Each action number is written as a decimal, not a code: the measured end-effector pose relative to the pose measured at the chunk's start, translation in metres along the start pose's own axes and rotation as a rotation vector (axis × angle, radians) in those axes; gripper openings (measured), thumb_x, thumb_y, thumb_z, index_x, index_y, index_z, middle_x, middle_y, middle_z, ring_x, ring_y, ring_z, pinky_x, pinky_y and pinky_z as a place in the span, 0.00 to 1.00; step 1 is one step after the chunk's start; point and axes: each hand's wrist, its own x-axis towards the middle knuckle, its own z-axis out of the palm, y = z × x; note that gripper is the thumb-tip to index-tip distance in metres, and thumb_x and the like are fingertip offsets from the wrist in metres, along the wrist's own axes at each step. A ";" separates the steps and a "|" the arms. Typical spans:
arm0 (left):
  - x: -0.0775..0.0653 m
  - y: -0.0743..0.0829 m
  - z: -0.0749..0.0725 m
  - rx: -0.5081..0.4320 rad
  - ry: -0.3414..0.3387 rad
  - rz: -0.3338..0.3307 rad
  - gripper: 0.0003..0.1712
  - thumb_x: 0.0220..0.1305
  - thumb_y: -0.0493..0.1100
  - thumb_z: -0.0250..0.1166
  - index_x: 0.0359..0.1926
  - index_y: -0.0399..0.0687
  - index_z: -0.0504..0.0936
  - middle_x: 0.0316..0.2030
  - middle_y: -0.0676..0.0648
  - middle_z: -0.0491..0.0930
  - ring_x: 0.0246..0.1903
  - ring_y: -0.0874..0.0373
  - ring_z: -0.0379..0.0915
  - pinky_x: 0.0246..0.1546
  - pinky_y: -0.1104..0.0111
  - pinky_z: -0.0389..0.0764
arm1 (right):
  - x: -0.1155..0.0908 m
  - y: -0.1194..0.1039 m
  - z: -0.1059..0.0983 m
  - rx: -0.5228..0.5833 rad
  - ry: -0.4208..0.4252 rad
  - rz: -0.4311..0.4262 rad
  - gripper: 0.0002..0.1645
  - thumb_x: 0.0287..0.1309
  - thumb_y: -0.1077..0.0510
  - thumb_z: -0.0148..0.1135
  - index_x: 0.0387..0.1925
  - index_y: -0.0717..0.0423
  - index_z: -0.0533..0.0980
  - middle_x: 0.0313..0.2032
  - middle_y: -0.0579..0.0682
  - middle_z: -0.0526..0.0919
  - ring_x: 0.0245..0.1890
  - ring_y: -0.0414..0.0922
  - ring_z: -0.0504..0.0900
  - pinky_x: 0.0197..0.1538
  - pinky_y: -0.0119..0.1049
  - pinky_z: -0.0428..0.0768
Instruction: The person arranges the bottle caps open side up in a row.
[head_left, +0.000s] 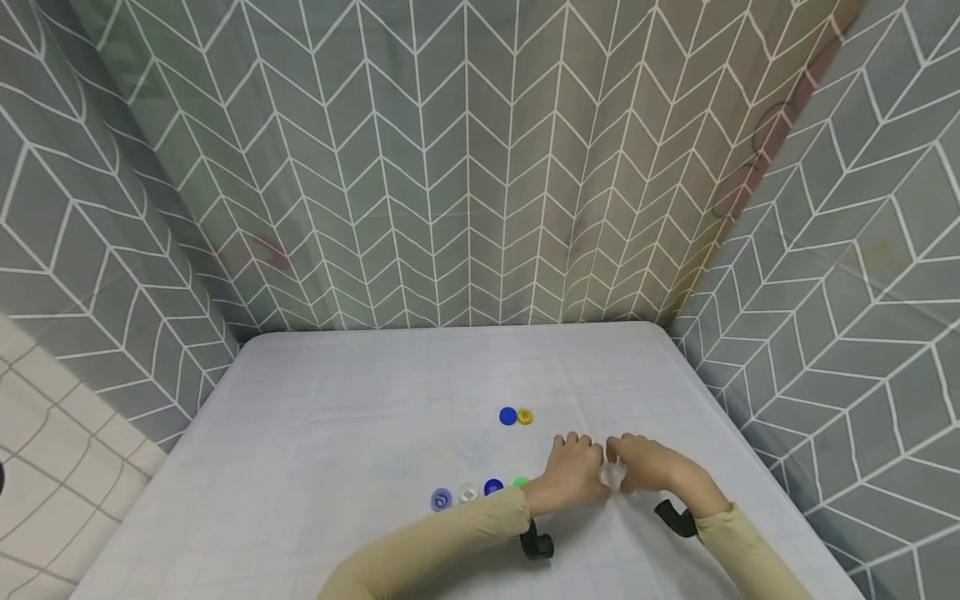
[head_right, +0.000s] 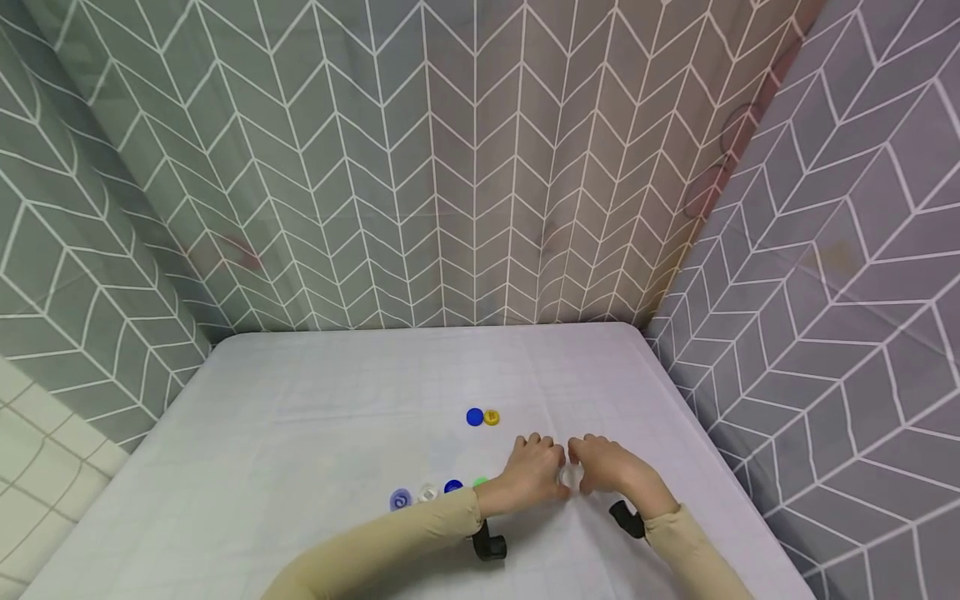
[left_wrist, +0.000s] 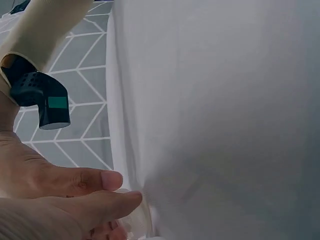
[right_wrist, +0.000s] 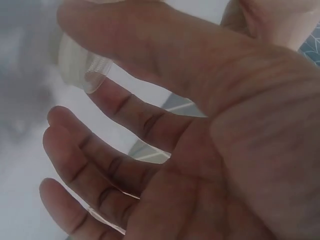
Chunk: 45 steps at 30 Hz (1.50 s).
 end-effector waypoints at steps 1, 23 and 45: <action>0.000 0.000 0.001 0.011 0.003 0.005 0.20 0.47 0.61 0.74 0.34 0.56 0.81 0.29 0.57 0.74 0.30 0.62 0.62 0.33 0.69 0.59 | 0.001 0.000 0.002 0.009 -0.006 0.010 0.22 0.34 0.70 0.72 0.36 0.57 0.73 0.31 0.49 0.72 0.31 0.45 0.68 0.36 0.41 0.70; -0.007 -0.006 -0.006 -0.025 -0.047 0.027 0.22 0.50 0.61 0.73 0.40 0.55 0.82 0.31 0.57 0.75 0.30 0.63 0.62 0.34 0.69 0.60 | 0.008 -0.002 0.009 0.017 -0.014 0.033 0.28 0.33 0.66 0.77 0.40 0.56 0.75 0.35 0.52 0.74 0.34 0.46 0.72 0.38 0.46 0.74; -0.017 -0.057 -0.054 -0.160 0.024 -0.020 0.18 0.58 0.55 0.68 0.47 0.53 0.85 0.40 0.53 0.84 0.38 0.60 0.75 0.46 0.59 0.71 | 0.030 -0.025 -0.010 0.032 0.238 -0.146 0.35 0.47 0.59 0.74 0.58 0.56 0.72 0.48 0.56 0.79 0.48 0.54 0.80 0.40 0.46 0.79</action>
